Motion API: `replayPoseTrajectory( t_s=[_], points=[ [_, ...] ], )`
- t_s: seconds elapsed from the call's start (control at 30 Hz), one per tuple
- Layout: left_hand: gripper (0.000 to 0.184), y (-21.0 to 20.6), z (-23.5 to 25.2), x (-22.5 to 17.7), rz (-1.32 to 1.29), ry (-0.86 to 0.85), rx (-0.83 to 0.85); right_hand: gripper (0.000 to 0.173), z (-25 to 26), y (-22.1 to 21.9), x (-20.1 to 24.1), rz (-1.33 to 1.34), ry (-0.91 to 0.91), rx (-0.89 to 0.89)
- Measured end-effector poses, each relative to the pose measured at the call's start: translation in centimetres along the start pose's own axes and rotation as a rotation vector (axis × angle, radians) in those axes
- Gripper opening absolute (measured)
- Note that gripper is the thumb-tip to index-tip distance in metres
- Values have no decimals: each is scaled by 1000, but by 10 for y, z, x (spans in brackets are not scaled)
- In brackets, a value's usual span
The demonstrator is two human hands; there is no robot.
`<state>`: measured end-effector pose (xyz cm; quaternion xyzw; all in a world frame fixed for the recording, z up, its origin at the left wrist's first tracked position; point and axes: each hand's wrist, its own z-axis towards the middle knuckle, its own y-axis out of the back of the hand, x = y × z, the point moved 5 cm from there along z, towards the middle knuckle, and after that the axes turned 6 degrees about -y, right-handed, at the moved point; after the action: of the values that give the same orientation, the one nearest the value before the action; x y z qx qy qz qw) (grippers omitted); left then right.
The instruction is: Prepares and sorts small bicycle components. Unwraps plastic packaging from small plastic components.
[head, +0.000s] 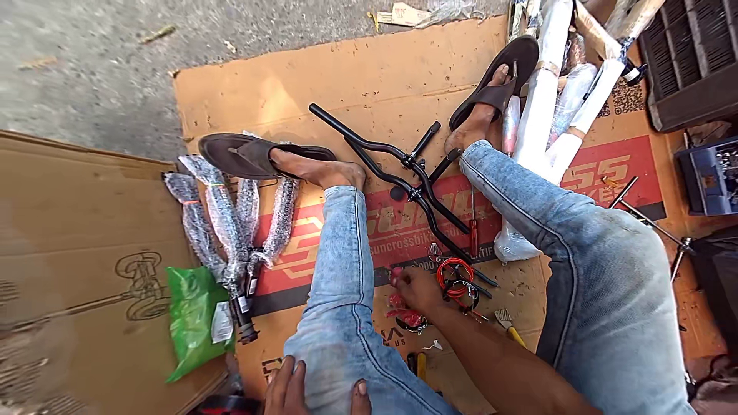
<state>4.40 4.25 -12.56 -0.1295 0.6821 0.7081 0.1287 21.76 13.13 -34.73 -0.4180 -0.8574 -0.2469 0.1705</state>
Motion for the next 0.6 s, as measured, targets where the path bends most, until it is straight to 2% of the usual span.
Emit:
replayPoseTrajectory(
  t_s=[0.07,0.13,0.2,0.3,0.4,0.5,0.6],
  points=[
    [95,1,2,-14,108,-45,-24,26,-24,37,10,215,6,-12],
    [95,0,2,-29,147,-107,-50,21,-50,71,38,315,152,164],
    [96,-1,3,-38,108,-185,-88,16,-90,99,76,296,354,391],
    [90,-1,7,-48,-22,-262,-113,30,-153,121,110,149,564,581],
    [74,-2,6,-60,-155,-360,-162,38,-183,117,116,23,642,599],
    [47,-1,4,-70,-181,-471,-210,47,-193,106,110,83,680,602],
    [36,6,3,-58,-203,-380,-302,55,-193,111,90,185,691,557]
  ],
)
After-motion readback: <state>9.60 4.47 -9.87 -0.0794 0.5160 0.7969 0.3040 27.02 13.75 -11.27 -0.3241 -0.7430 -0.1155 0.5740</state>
